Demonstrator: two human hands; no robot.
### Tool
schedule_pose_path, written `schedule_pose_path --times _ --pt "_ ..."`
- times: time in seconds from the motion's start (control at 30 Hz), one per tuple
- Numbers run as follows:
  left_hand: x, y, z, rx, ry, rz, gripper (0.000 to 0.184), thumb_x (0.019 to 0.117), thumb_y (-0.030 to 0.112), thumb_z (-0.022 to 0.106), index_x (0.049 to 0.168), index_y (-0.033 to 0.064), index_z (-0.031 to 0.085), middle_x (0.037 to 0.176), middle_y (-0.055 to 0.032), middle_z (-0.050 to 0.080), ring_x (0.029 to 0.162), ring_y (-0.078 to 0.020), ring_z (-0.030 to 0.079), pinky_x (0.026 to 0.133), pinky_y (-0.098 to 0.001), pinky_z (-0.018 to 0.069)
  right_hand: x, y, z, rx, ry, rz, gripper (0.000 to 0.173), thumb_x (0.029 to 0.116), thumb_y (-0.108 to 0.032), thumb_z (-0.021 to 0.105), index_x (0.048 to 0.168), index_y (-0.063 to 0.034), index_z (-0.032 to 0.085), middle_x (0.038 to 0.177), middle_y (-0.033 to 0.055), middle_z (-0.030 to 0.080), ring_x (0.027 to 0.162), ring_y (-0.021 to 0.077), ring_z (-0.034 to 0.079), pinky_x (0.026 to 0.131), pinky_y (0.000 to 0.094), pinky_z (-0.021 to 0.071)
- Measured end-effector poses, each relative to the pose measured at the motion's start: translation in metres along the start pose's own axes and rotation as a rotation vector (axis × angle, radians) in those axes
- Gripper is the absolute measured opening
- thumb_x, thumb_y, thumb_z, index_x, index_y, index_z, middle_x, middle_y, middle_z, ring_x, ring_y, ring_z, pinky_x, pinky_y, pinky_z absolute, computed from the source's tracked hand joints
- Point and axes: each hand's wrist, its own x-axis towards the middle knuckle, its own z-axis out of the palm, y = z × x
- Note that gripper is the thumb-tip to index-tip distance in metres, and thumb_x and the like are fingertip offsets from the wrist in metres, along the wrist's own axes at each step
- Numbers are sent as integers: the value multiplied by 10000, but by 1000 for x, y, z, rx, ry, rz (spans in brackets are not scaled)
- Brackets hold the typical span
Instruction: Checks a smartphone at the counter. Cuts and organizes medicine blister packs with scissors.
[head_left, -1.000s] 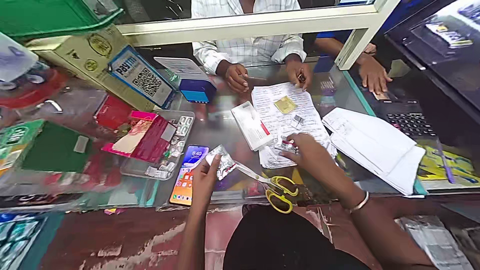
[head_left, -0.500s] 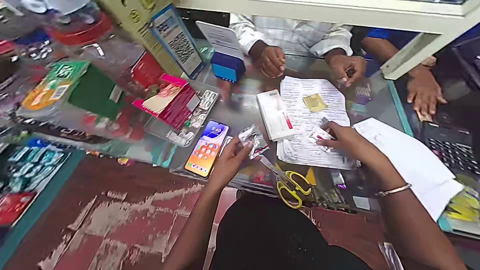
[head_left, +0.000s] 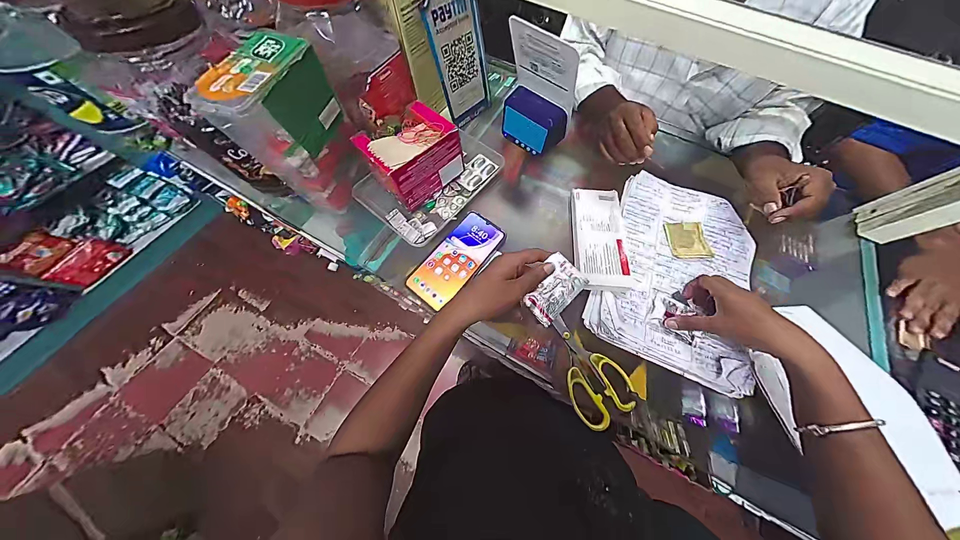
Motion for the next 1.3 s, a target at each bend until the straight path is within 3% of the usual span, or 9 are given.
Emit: schedule_pose_path --times 0.3,0.47,0.57,0.77,0.9,0.97,1.07,1.17,1.3 --pt "16 7 3 202 -141 31 290 1067 277 549 1140 57 724 737 33 665 567 23 562 512 -161 465 -3 3 -1 195 -107 -208 303 896 -270 784 821 -49 591 635 -40 475 571 43 443 571 269 388" --pt "21 -4 8 218 -156 66 294 1062 284 543 1136 54 710 807 61 678 646 42 595 594 -161 510 -15 59 -58 308 194 -40 220 920 -151 762 898 53 682 724 104 615 674 176 575 691 422 508" --pt "21 -14 12 154 -169 56 255 1060 254 540 1074 68 713 768 81 676 625 29 610 571 -171 522 -15 69 -67 420 188 49 155 972 -127 687 938 24 686 755 75 629 653 113 551 640 313 482" --pt "26 -25 20 126 -173 62 239 1045 257 552 1060 100 732 762 80 702 627 15 637 569 -177 541 12 76 -61 539 183 44 322 1047 -278 587 945 16 672 768 41 607 659 65 533 648 277 477" --pt "25 -29 21 111 -224 43 219 1054 202 540 1100 88 721 816 81 726 684 14 663 633 -189 569 22 82 -60 467 233 -59 419 1077 -300 521 857 38 636 740 75 548 675 129 499 667 350 434" --pt "19 -29 16 97 -215 42 210 1061 146 516 1126 96 709 867 102 735 756 19 681 718 -200 587 6 88 -63 433 359 -29 397 1065 -305 548 1040 52 717 930 172 690 867 239 646 843 462 518" --pt "13 -38 11 40 -152 59 234 1062 99 487 1100 142 715 896 122 742 795 22 686 745 -207 589 -46 129 -65 310 672 222 463 1000 -370 656 1250 19 682 1158 259 694 1095 413 663 996 619 487" --pt "4 -47 3 -4 -93 15 250 1056 91 483 1085 147 725 881 112 740 770 11 682 713 -201 583 -101 170 -37 207 853 579 816 843 -405 839 1456 10 497 1390 404 487 1273 632 451 979 813 345" --pt "8 -44 2 20 -55 -8 200 1041 161 525 1036 157 725 796 111 703 679 22 642 629 -169 545 -131 216 -22 342 702 894 1204 761 -523 872 1642 -108 163 1558 440 235 1395 657 286 1025 823 271"
